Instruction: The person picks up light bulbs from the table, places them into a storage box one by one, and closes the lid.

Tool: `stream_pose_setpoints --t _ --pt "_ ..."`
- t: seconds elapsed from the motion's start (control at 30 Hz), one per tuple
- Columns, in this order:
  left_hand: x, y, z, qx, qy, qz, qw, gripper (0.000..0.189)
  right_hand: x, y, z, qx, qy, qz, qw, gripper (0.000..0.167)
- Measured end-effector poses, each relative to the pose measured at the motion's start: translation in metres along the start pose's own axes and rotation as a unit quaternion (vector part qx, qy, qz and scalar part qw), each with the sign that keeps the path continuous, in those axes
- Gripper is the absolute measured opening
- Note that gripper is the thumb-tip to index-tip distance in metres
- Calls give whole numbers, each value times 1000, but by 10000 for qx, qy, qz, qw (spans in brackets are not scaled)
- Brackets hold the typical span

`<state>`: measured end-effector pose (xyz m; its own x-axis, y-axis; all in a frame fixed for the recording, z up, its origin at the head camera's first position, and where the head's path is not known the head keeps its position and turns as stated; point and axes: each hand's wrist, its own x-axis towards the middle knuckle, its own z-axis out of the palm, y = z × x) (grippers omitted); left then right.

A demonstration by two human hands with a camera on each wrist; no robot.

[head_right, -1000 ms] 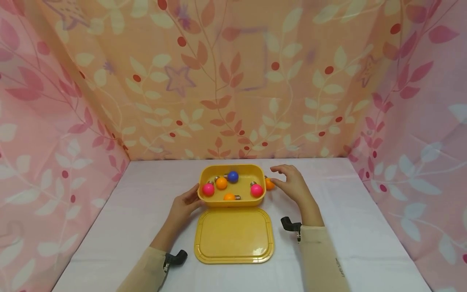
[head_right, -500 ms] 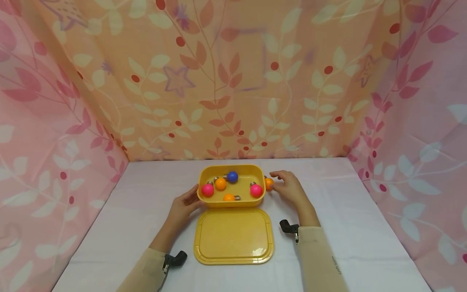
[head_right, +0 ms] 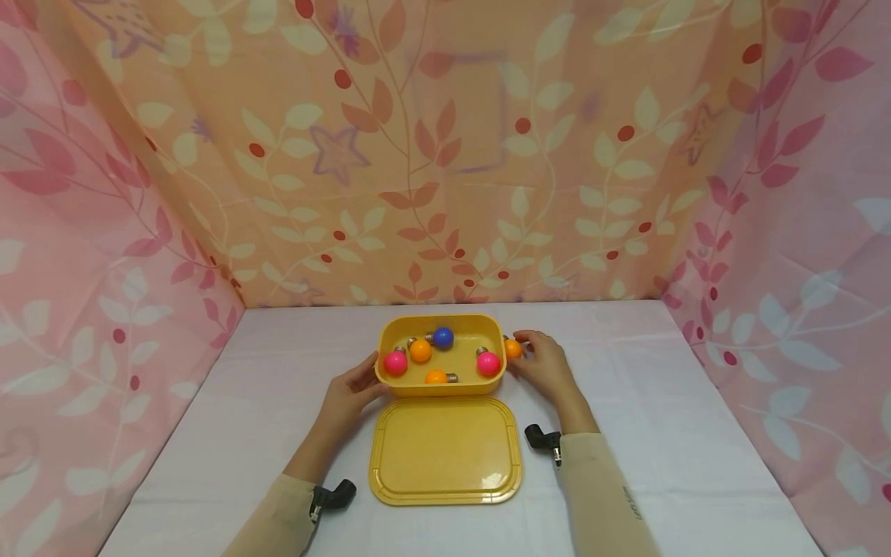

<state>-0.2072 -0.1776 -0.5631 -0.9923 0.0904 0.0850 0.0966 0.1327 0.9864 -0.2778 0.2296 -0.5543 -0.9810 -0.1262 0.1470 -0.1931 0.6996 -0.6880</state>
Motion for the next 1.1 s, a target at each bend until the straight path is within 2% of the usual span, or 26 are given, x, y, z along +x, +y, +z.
stream_pose_setpoints --t 0.43,0.63,1.1 --pt "0 -4 -2 -117 -83 65 9999 77 -1 -2 2 297 231 222 9990 52" --pt "0 -3 0 -37 -58 111 9999 78 -2 -1 -1 646 448 276 9965 58" --pt "1 0 -1 85 -88 0 9999 76 -4 -10 -11 1140 1078 407 9868 50"
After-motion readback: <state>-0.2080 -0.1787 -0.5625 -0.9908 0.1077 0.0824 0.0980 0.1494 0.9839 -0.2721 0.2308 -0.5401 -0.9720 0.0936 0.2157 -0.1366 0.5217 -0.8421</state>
